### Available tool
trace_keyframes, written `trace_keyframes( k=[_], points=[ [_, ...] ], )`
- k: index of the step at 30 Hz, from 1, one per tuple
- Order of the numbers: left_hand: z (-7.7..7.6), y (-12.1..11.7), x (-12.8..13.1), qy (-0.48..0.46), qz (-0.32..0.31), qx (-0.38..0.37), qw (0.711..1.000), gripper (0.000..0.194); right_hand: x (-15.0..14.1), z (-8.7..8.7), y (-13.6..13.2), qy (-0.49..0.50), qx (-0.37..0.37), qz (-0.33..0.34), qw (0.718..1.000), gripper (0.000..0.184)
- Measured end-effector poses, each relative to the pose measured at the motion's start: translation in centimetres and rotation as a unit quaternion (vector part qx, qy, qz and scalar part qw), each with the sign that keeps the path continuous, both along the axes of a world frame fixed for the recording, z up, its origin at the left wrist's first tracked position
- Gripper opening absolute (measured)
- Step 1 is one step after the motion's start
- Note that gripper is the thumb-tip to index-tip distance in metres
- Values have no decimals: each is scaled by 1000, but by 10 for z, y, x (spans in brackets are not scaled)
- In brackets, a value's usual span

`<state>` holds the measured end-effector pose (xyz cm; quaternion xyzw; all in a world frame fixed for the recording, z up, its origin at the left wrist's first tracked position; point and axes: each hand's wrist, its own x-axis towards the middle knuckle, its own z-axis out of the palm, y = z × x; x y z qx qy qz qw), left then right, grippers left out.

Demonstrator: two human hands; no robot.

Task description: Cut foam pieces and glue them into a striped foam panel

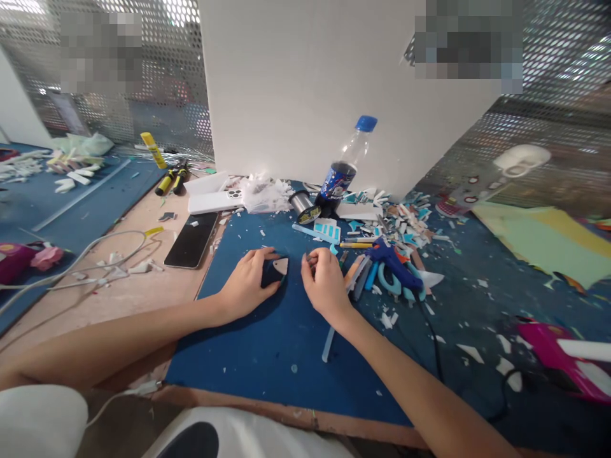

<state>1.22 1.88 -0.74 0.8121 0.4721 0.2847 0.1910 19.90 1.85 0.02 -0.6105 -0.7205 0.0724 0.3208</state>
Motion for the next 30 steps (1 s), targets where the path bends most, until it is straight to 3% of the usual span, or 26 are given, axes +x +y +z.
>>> trace_keyframes(
  k=[3,12,18,24,30],
  points=[
    [-1,1,-1,-10,10,-4,1000,45,1,2,0,12,10,15,1000,6],
    [-2,2,-1,-26,21,-10,999,44,-1,1,-3,-2,0,86,996,26],
    [-1,5,-2,-28,31,-20,999,42,0,0,-2,40,13,79,996,26],
    [0,12,-4,-29,40,-39,998,41,6,3,1,142,58,35,988,29],
    [0,14,-4,-41,48,-54,997,40,14,12,6,203,134,-15,970,13]
  ],
)
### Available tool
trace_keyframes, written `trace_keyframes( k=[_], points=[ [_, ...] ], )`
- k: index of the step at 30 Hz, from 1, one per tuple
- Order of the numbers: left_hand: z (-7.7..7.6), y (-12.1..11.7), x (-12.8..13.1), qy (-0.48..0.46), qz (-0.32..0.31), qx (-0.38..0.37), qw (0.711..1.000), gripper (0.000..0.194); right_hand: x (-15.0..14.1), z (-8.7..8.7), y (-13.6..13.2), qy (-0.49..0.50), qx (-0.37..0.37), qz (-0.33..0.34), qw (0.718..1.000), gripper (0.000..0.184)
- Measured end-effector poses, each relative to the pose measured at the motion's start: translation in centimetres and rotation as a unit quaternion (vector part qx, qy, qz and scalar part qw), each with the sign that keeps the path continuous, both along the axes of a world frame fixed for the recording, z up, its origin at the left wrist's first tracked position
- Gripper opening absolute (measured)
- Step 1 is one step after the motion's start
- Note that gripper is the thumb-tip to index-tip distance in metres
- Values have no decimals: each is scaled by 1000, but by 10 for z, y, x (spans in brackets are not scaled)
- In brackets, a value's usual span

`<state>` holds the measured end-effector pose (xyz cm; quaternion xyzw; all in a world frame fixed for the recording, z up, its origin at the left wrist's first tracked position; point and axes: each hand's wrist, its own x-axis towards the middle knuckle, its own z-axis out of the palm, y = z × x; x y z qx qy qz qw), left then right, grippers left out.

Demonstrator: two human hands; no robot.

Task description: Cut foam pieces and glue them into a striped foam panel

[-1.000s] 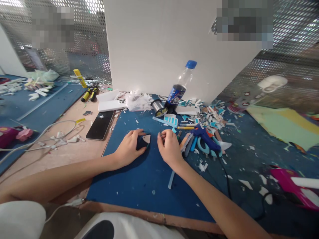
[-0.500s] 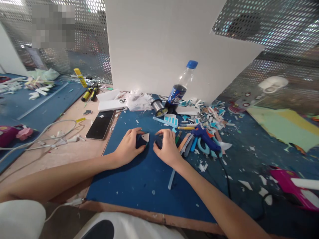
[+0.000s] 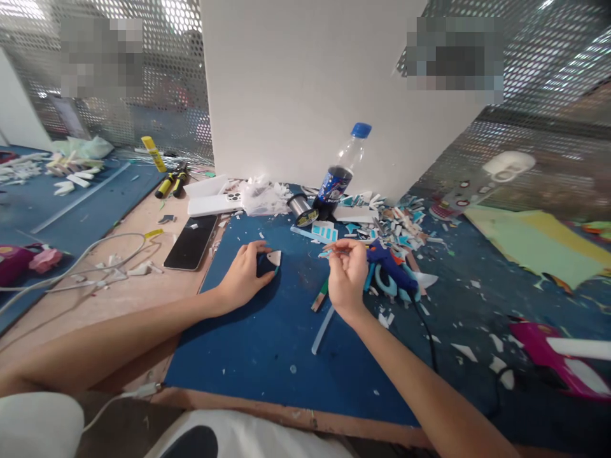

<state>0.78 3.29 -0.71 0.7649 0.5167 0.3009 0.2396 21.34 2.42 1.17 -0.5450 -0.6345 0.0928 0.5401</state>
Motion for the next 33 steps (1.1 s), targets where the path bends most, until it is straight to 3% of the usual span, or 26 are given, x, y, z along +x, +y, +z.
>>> trace_keyframes(
  k=[6,14,20,27,30,33],
  points=[
    [1,-3,1,-32,-1,-2,999,46,18,18,8,-109,3,-32,994,13],
    [-1,-4,0,-62,5,-13,998,42,44,0,75,-254,-158,-75,951,33],
    [-4,-3,-2,-64,8,-7,998,36,54,1,111,-278,-259,-100,920,34],
    [-7,-1,-1,-85,11,3,996,34,55,6,111,-245,-286,-117,919,32],
    [-6,-3,-2,-104,7,12,995,32,53,19,100,-218,-252,-128,934,34],
    [-3,-4,-4,-129,3,22,991,29,50,36,82,-181,-227,-110,950,49]
  ],
)
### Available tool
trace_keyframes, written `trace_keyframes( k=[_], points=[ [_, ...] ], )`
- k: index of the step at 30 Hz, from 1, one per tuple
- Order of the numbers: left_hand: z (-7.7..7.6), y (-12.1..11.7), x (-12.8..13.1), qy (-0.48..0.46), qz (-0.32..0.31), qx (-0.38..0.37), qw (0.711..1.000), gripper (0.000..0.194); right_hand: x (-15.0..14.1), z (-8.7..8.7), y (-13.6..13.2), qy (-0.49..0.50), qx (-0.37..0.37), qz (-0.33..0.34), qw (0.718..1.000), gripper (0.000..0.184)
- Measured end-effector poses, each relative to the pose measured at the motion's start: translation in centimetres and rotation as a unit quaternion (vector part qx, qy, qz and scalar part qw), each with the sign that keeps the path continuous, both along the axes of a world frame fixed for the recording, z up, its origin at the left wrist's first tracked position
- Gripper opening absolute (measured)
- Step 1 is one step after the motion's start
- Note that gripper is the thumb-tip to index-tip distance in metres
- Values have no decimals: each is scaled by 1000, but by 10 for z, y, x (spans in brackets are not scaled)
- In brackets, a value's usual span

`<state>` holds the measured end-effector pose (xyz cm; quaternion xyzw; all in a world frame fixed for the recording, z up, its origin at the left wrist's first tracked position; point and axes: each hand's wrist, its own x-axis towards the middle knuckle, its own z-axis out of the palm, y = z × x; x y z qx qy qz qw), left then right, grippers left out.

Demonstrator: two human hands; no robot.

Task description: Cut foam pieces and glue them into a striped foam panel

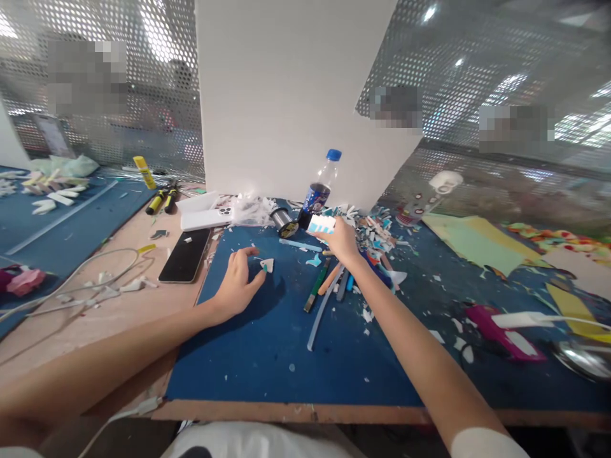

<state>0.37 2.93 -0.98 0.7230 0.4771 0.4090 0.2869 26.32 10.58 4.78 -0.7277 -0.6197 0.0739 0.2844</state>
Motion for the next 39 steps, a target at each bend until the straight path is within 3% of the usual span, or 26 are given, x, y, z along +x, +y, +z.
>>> trace_keyframes(
  k=[5,9,14,18,24,30,35,39],
  points=[
    [8,3,-2,-69,0,0,998,28,-18,15,-43,111,-16,117,987,44],
    [13,-2,6,-139,-62,-34,988,35,-41,12,-72,191,-80,237,949,50],
    [13,-14,21,-203,-118,-113,965,40,-57,3,-88,259,-143,329,897,51],
    [11,-13,25,-238,-96,-139,957,39,-56,-6,-91,341,-157,332,866,39],
    [12,-12,24,-266,-89,-150,948,48,-57,-15,-92,351,-154,333,862,43],
    [10,-14,21,-251,-118,-154,948,56,-53,-7,-93,335,-167,369,851,40],
    [7,-15,17,-223,-135,-151,953,56,-49,-2,-92,305,-169,387,854,39],
    [9,-18,15,-187,-121,-106,969,67,-55,-9,-93,275,-136,359,881,40]
  ],
)
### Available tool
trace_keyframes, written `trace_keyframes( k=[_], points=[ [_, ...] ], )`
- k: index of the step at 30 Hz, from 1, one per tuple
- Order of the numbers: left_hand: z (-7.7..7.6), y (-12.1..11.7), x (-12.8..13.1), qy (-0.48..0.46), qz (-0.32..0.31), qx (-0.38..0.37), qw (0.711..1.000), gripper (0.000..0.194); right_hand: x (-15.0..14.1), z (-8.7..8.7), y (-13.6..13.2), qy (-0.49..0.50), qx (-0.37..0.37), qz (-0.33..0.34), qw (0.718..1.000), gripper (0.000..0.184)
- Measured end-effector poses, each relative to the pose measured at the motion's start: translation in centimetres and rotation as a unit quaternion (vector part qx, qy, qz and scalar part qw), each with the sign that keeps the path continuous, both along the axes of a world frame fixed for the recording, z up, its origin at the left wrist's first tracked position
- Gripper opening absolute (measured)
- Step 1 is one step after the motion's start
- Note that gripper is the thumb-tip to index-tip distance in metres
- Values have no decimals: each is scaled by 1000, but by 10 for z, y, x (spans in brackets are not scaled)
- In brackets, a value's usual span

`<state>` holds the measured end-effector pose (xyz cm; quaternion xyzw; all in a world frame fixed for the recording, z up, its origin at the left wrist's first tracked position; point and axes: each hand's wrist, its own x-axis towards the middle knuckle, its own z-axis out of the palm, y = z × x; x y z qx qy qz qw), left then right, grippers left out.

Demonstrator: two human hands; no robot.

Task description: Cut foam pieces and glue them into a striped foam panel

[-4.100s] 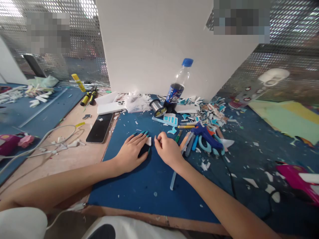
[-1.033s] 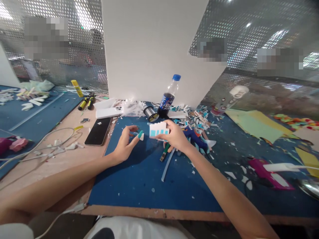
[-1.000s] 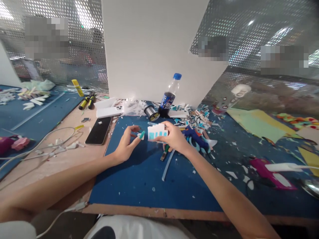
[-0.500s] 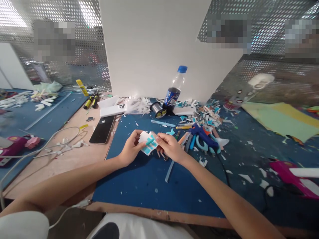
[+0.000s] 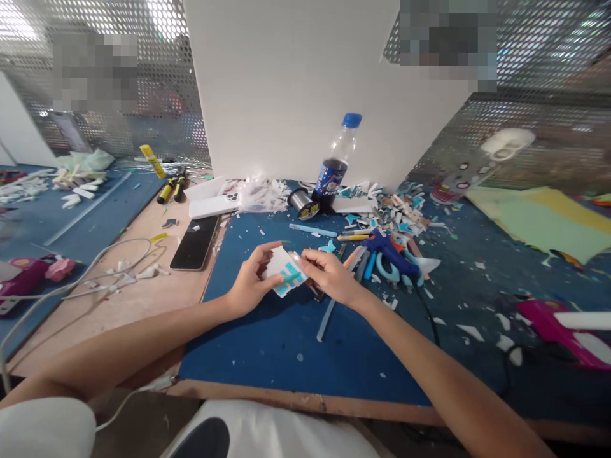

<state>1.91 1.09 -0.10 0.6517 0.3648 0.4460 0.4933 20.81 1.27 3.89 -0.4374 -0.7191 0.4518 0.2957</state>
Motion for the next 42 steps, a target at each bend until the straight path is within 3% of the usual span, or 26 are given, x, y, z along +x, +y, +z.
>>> trace_keyframes(
  k=[3,8,10,14,20,25,29,35,37,40,42],
  points=[
    [2,-3,-2,121,37,119,985,81,-5,-4,-4,-40,45,-43,997,41],
    [3,-6,-6,239,64,228,942,71,-2,9,-7,-160,96,-74,980,45],
    [4,-8,-10,260,45,257,930,73,5,17,-6,-227,118,-127,958,42],
    [6,-20,-23,321,-7,302,898,70,19,18,-6,-384,135,-216,888,30],
    [6,-33,-41,410,-26,345,844,65,22,7,-17,-526,85,-180,827,48],
    [4,-30,-44,425,-10,350,835,70,12,9,-14,-571,30,-181,801,34],
    [3,-29,-45,409,-21,356,840,71,10,11,-10,-566,-8,-175,806,18],
    [2,-30,-46,426,-5,346,836,74,15,28,-20,-527,-8,-192,828,24],
    [4,-31,-47,431,-21,356,829,80,22,35,-26,-476,-1,-192,858,25],
    [7,-32,-50,424,-111,385,812,81,36,42,-34,-267,-7,-149,952,23],
    [9,-32,-52,423,-170,386,802,81,44,43,-38,-208,-28,-84,974,19]
  ],
)
